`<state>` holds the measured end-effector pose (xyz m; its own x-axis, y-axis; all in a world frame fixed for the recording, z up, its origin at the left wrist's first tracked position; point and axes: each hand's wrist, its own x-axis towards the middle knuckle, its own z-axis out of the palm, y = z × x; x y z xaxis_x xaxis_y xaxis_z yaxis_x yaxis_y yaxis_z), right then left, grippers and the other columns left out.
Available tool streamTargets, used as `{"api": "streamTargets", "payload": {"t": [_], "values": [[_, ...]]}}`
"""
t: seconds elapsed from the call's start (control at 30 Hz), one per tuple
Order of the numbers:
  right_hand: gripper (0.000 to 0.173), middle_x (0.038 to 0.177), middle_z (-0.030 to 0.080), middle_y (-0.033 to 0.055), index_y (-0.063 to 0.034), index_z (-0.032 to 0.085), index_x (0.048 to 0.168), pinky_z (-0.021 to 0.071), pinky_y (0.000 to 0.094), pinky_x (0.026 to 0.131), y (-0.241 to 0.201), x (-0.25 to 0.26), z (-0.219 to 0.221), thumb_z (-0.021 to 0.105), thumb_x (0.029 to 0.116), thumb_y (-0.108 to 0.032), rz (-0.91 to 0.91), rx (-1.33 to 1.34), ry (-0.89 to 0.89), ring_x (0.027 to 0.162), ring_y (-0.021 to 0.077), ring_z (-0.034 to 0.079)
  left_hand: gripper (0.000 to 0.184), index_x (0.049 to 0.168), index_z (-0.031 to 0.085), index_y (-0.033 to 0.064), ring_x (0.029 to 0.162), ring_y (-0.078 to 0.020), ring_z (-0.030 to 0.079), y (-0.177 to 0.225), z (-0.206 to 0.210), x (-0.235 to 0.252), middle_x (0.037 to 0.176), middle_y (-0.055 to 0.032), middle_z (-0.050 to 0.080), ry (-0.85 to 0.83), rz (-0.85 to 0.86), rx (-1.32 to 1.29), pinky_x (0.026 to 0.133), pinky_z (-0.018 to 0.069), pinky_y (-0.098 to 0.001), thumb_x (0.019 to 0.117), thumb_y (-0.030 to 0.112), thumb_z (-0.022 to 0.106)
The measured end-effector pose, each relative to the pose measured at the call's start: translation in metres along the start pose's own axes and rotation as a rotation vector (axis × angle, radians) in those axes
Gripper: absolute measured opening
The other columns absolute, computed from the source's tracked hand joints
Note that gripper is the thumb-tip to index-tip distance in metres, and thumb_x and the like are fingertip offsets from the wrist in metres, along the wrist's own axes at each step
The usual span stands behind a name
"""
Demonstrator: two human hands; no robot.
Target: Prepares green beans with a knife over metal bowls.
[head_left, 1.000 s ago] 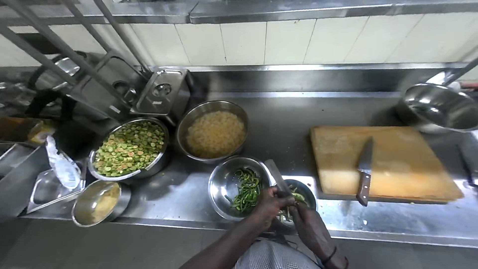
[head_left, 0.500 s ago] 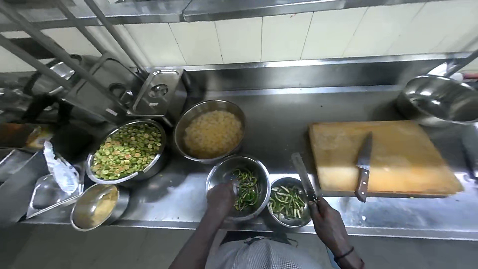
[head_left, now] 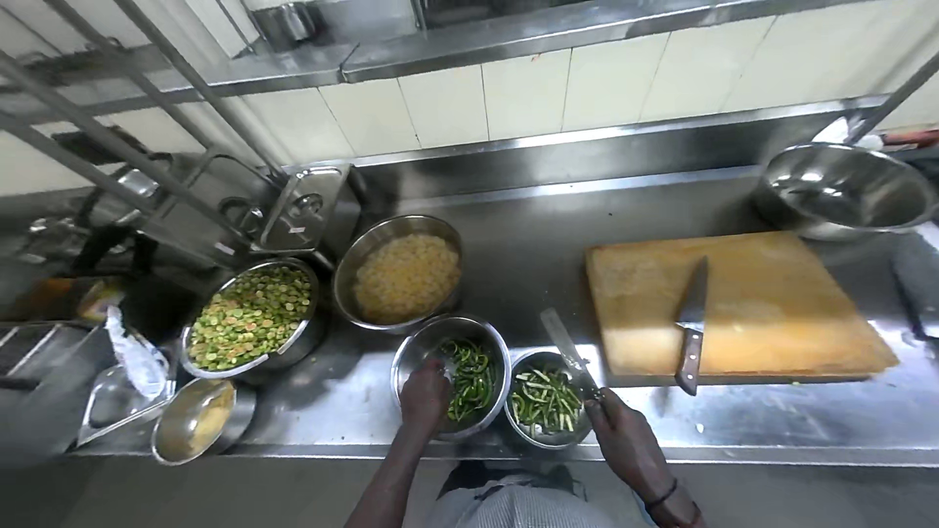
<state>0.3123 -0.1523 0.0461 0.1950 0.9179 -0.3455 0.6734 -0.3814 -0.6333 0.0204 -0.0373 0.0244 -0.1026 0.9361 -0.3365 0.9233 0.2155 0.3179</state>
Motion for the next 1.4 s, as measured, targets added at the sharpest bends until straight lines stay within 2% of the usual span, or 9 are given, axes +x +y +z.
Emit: {"api": "streamTargets", "payload": {"t": [0.1, 0.2, 0.3, 0.37, 0.53, 0.8, 0.93, 1.03, 1.4], "values": [[0.032, 0.076, 0.062, 0.0116, -0.0043, 0.063, 0.110, 0.0533, 0.0505, 0.070, 0.009, -0.002, -0.003, 0.045, 0.1086, -0.031, -0.040, 0.028, -0.031, 0.072, 0.0294, 0.065, 0.023, 0.123, 0.065, 0.0020, 0.091, -0.0267, 0.070, 0.003, -0.002, -0.010, 0.113, -0.0158, 0.068, 0.060, 0.134, -0.437, 0.085, 0.0585, -0.0469, 0.1017, 0.010, 0.061], [0.034, 0.076, 0.062, 0.0113, -0.0043, 0.063, 0.111, 0.0530, 0.0497, 0.070, 0.015, -0.005, -0.005, 0.045, 0.1081, -0.033, -0.101, 0.056, -0.100, 0.072, 0.0288, 0.064, 0.017, 0.116, 0.067, 0.0000, 0.084, -0.0207, 0.067, 0.023, -0.002, -0.029, 0.108, -0.0124, 0.068, -0.007, 0.125, -0.931, 0.078, 0.0578, -0.0372, 0.1010, 0.000, 0.058], [0.038, 0.080, 0.065, 0.0132, -0.0030, 0.065, 0.118, 0.0539, 0.0507, 0.073, 0.016, -0.010, -0.005, 0.045, 0.1078, -0.034, -0.191, 0.091, -0.173, 0.075, 0.0300, 0.066, 0.020, 0.114, 0.068, -0.0019, 0.076, -0.0175, 0.063, 0.044, -0.003, -0.048, 0.099, -0.0113, 0.067, -0.108, 0.084, -1.186, 0.074, 0.0562, -0.0318, 0.1034, -0.001, 0.052], [0.039, 0.077, 0.062, 0.0123, -0.0034, 0.063, 0.113, 0.0526, 0.0498, 0.071, 0.014, -0.014, -0.003, 0.043, 0.1077, -0.036, -0.231, 0.094, -0.205, 0.073, 0.0294, 0.064, 0.018, 0.112, 0.068, -0.0037, 0.070, -0.0165, 0.061, 0.054, -0.002, -0.057, 0.088, -0.0107, 0.064, -0.168, 0.048, -1.276, 0.071, 0.0567, -0.0307, 0.1036, -0.001, 0.052], [0.040, 0.079, 0.062, 0.0138, -0.0032, 0.063, 0.113, 0.0526, 0.0514, 0.072, 0.004, -0.017, -0.006, 0.042, 0.1079, -0.037, -0.235, 0.085, -0.227, 0.075, 0.0319, 0.065, 0.015, 0.106, 0.066, -0.0029, 0.065, -0.0134, 0.058, 0.075, -0.005, -0.060, 0.082, -0.0079, 0.062, -0.358, 0.010, -1.376, 0.067, 0.0559, -0.0277, 0.1040, 0.002, 0.052], [0.039, 0.077, 0.062, 0.0124, -0.0053, 0.063, 0.113, 0.0528, 0.0507, 0.070, -0.017, -0.009, -0.005, 0.042, 0.1076, -0.038, -0.153, 0.049, -0.133, 0.074, 0.0310, 0.065, 0.006, 0.100, 0.065, -0.0008, 0.068, -0.0155, 0.060, 0.086, -0.011, -0.029, 0.083, -0.0078, 0.063, -0.537, 0.083, -1.412, 0.071, 0.0575, -0.0321, 0.0987, -0.002, 0.059], [0.040, 0.080, 0.064, 0.0133, -0.0045, 0.063, 0.115, 0.0536, 0.0510, 0.073, -0.031, -0.009, 0.003, 0.042, 0.1079, -0.038, -0.099, 0.029, -0.105, 0.076, 0.0315, 0.066, 0.006, 0.102, 0.062, -0.0026, 0.086, -0.0250, 0.070, 0.084, -0.015, -0.016, 0.096, -0.0146, 0.068, -0.613, 0.087, -1.468, 0.085, 0.0603, -0.0421, 0.1010, -0.001, 0.056], [0.040, 0.079, 0.064, 0.0129, -0.0042, 0.064, 0.114, 0.0539, 0.0503, 0.073, -0.045, -0.010, 0.011, 0.043, 0.1075, -0.037, -0.068, 0.034, -0.042, 0.075, 0.0305, 0.066, 0.008, 0.105, 0.062, -0.0054, 0.091, -0.0285, 0.071, 0.081, -0.020, -0.003, 0.100, -0.0181, 0.069, -0.636, 0.124, -1.471, 0.088, 0.0605, -0.0445, 0.1006, -0.004, 0.055], [0.042, 0.080, 0.064, 0.0128, -0.0029, 0.063, 0.121, 0.0546, 0.0503, 0.073, -0.088, -0.025, 0.032, 0.044, 0.1075, -0.037, 0.064, -0.064, 0.032, 0.074, 0.0297, 0.066, 0.006, 0.101, 0.063, -0.0093, 0.086, -0.0302, 0.074, 0.061, -0.027, 0.019, 0.095, -0.0212, 0.072, -0.815, 0.194, -1.427, 0.085, 0.0630, -0.0442, 0.0987, -0.005, 0.059]]}}
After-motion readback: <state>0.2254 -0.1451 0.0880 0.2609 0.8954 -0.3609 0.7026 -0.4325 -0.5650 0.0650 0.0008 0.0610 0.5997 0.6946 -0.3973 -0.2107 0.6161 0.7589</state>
